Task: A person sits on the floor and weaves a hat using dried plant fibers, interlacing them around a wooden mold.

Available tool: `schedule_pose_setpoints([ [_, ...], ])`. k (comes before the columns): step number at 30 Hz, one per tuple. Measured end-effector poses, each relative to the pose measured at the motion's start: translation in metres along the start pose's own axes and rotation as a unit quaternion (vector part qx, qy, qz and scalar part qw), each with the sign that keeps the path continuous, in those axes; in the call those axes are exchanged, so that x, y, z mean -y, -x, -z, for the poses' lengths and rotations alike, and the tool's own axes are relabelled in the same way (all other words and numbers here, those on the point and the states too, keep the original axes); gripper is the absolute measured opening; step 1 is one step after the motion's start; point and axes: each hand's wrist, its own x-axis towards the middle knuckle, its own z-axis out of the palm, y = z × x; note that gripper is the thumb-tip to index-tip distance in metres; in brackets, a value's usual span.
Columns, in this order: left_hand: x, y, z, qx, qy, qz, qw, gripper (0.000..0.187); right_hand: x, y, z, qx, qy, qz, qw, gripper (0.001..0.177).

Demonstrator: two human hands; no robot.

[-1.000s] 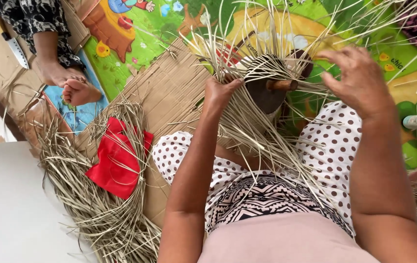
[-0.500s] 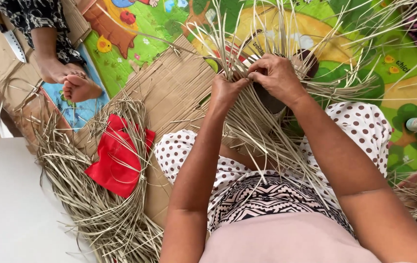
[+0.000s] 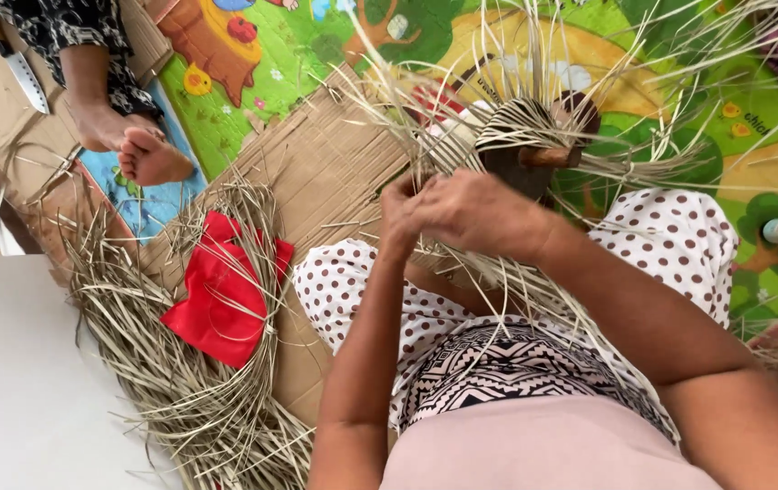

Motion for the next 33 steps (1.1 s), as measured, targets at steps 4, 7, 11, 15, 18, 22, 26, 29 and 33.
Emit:
schedule_pose_setpoints([
  [4,0.026,0.005,0.005,-0.024,0.090,0.062,0.994,0.027,0.033,-0.006,-0.063,-0.042,0.099,0.196,0.975,0.012],
  [7,0.061,-0.015,0.040,-0.026,0.089,0.053,0.994,0.032,0.058,-0.012,-0.065,0.003,0.125,0.196,0.973,0.015],
  [11,-0.001,-0.002,0.070,-0.060,0.112,0.038,0.991,0.029,0.055,-0.011,-0.077,0.007,0.125,0.193,0.973,0.012],
  [15,-0.027,0.005,0.118,-0.134,0.141,-0.017,0.981,0.025,0.042,-0.012,-0.105,-0.042,0.134,0.216,0.966,0.007],
  [18,-0.061,0.034,0.128,-0.208,-0.016,-0.032,0.977,0.071,0.037,-0.016,-0.124,-0.058,0.135,0.219,0.965,0.007],
  [22,-0.069,0.066,0.086,-0.062,-0.402,0.046,0.913,0.033,0.044,-0.022,-0.144,-0.048,0.149,0.217,0.964,0.016],
  [26,-0.004,0.045,0.033,0.020,-0.469,0.067,0.880,0.038,0.040,-0.033,-0.165,-0.061,0.138,0.229,0.962,0.012],
  [29,0.033,0.031,0.027,-0.035,-0.402,0.031,0.914,0.022,0.034,-0.033,-0.177,-0.071,0.137,0.229,0.961,0.010],
  [33,-0.003,0.040,0.027,-0.064,-0.319,0.050,0.944,0.014,0.025,-0.008,-0.194,-0.075,0.140,0.230,0.960,0.007],
])
